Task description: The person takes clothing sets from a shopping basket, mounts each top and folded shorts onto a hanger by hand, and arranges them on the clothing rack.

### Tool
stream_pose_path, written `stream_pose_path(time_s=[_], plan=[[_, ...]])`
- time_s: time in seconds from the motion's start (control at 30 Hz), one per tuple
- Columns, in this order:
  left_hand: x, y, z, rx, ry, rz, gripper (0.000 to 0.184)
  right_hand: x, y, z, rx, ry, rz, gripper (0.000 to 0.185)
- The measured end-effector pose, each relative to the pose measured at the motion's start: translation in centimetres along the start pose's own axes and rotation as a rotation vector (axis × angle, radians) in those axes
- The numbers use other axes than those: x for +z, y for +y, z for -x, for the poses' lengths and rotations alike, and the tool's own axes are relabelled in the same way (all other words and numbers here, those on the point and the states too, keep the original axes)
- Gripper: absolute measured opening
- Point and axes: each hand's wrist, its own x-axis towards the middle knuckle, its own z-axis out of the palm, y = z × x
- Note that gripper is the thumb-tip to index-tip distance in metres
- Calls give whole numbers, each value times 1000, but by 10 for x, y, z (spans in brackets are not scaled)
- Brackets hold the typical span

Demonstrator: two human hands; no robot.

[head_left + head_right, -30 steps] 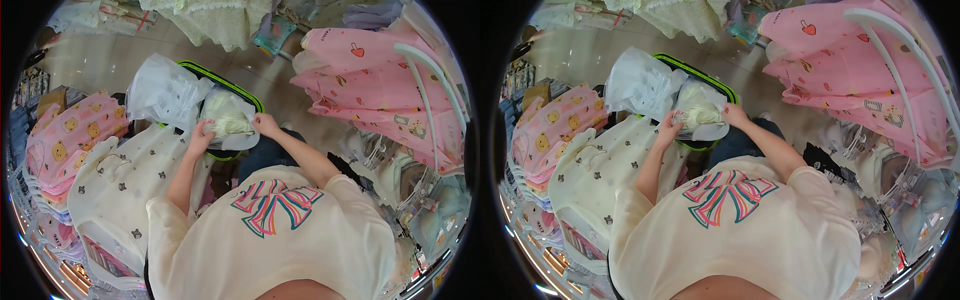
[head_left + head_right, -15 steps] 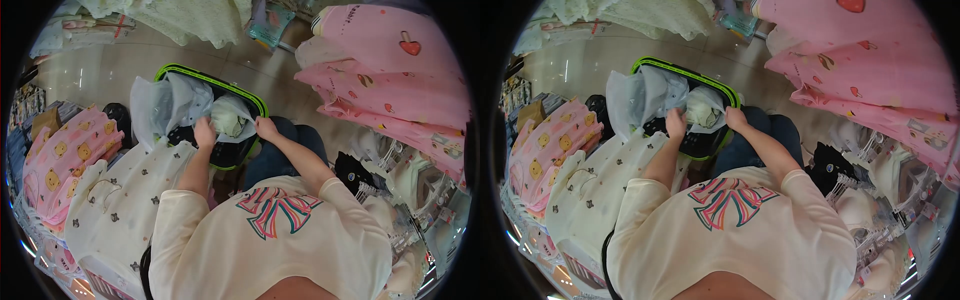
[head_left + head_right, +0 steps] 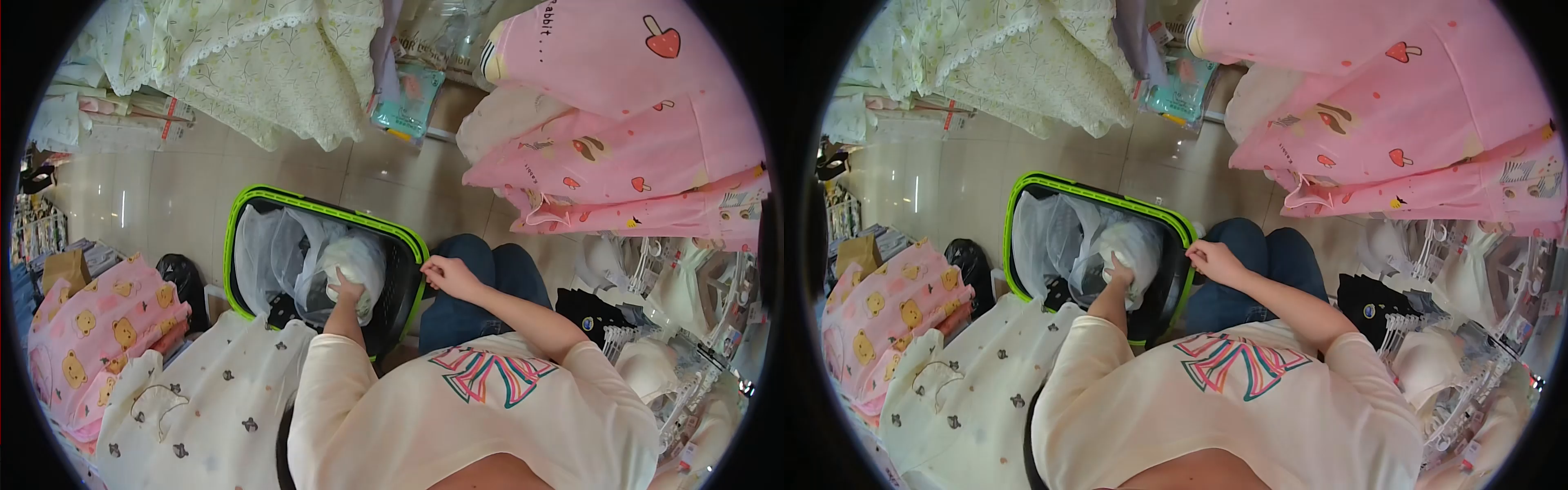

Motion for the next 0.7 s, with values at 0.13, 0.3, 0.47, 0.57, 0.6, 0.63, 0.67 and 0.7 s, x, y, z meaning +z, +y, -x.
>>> stream_pose_path(time_s=[0.13,0.3,0.47,0.57,0.6,0.63,0.67,0.7], plan=[[-3,-7,-1,-185,-81,332,102,-27,0,20,48,97,-7,11],[-12,-10,25,-21,-150,93,52,-48,-16,48,153,162,-127,11],[-52,43,106,90,-340,310,38,-47,-39,80,172,120,-126,11],[-94,81,182,65,-486,555,32,-43,-66,98,187,42,-95,12],[-107,88,202,63,-547,611,31,-41,-79,103,180,10,-88,12],[-120,93,220,59,-608,664,30,-37,-91,108,125,-34,13,13],[-131,100,237,58,-667,716,29,-35,-103,110,66,-78,113,15],[-138,106,256,43,-721,816,30,-32,-116,111,6,-121,211,17]])
